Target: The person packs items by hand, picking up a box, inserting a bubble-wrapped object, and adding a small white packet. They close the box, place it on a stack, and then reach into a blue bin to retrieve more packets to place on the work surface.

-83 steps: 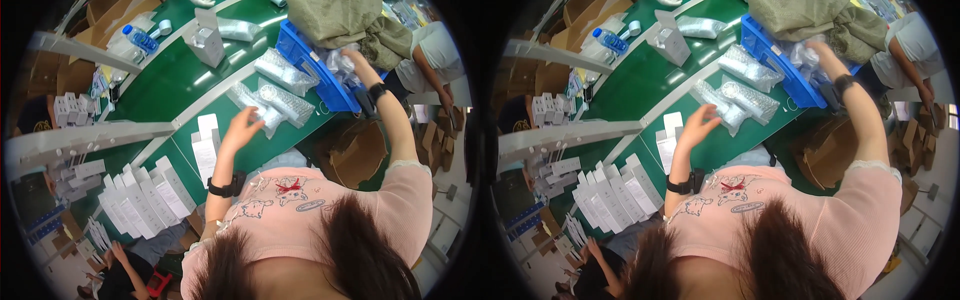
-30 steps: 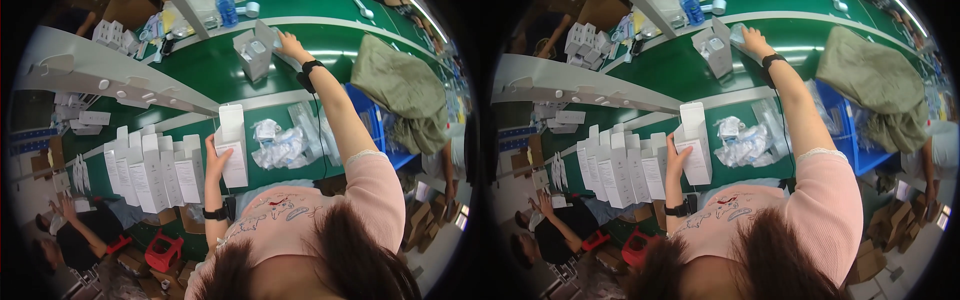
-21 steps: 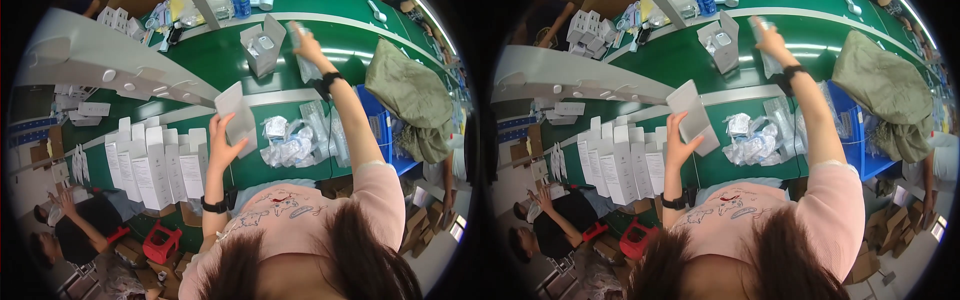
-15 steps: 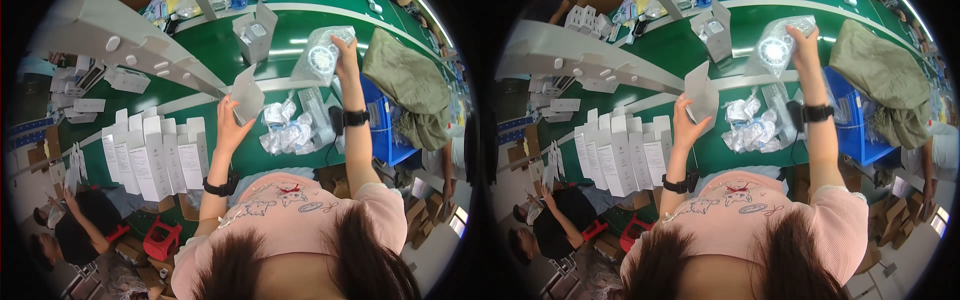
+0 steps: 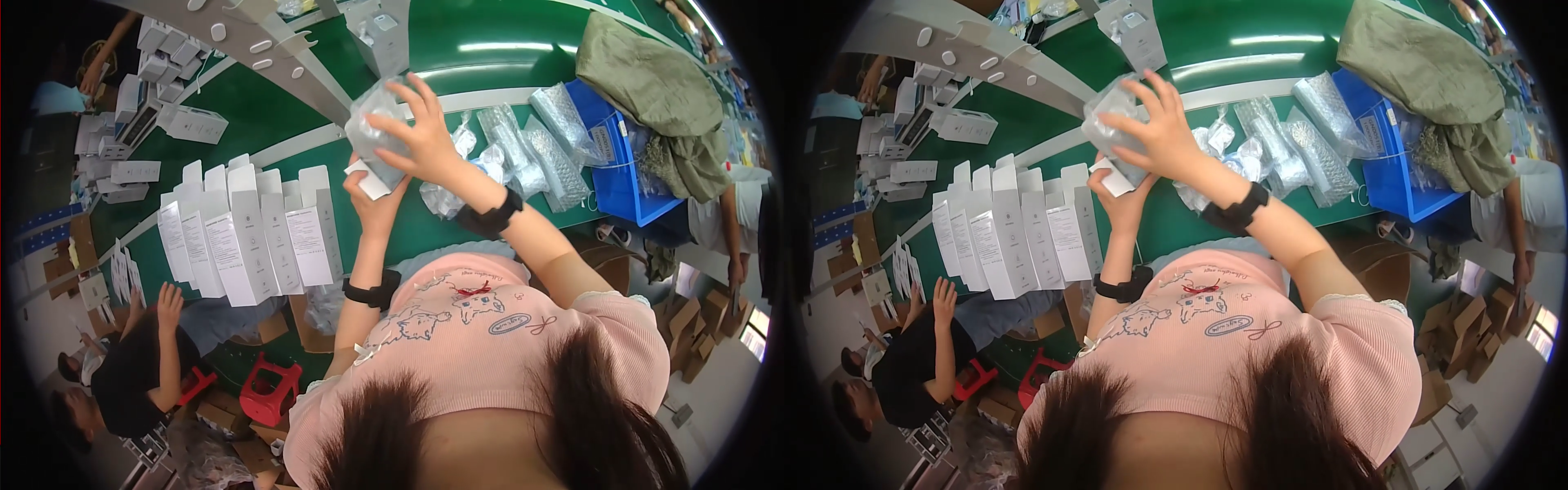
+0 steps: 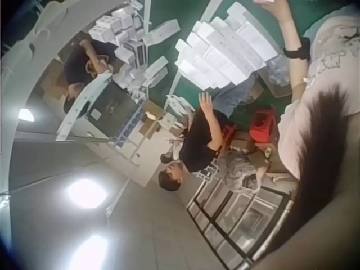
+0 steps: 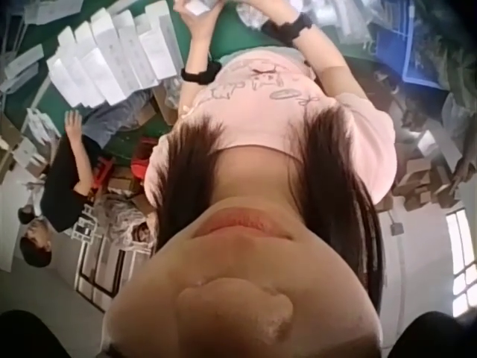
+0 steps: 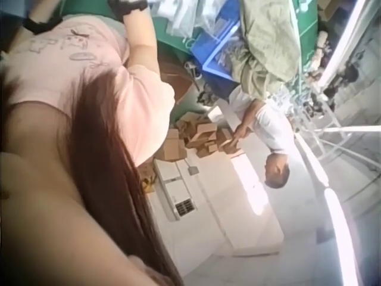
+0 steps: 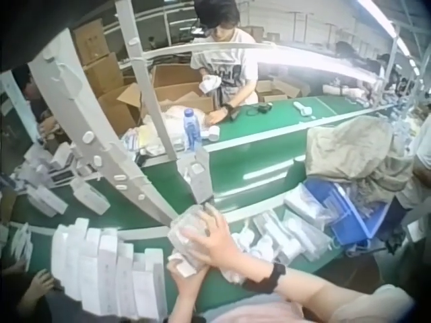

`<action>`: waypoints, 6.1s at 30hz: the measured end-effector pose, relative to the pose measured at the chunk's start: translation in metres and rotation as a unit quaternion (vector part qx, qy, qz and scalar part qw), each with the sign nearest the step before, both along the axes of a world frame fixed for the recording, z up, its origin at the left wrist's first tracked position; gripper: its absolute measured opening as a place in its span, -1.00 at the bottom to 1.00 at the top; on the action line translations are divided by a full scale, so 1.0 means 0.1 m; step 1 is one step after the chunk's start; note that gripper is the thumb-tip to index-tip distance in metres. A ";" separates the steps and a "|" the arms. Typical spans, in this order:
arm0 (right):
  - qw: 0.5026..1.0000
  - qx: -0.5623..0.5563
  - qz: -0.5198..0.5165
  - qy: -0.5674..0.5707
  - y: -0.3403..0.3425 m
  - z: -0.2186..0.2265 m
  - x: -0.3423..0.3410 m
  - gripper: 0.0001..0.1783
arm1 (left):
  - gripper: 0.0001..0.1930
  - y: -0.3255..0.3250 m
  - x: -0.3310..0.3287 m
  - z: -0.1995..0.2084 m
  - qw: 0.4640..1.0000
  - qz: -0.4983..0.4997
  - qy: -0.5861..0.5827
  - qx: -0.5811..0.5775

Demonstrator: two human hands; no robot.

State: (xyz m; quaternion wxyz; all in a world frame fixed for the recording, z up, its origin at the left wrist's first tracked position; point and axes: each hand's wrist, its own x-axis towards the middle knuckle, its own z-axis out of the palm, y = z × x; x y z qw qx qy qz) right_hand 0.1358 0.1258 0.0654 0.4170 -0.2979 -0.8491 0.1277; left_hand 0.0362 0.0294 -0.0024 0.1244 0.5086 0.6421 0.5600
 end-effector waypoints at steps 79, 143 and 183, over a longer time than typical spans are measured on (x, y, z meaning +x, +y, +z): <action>0.921 0.092 0.321 -0.199 -0.69 -0.13 -0.45 -0.59 | -0.87 -0.44 -1.10 0.41 0.976 -0.084 -0.104 -0.174; 0.959 -0.098 -0.049 0.263 -0.03 -0.14 -0.60 -0.36 | -0.31 0.16 -0.59 0.00 0.997 -0.010 -0.070 -0.043; 0.938 0.116 0.281 -0.164 -0.47 -0.15 -0.54 -0.74 | -0.83 -0.33 -0.98 0.48 0.990 0.040 -0.024 -0.130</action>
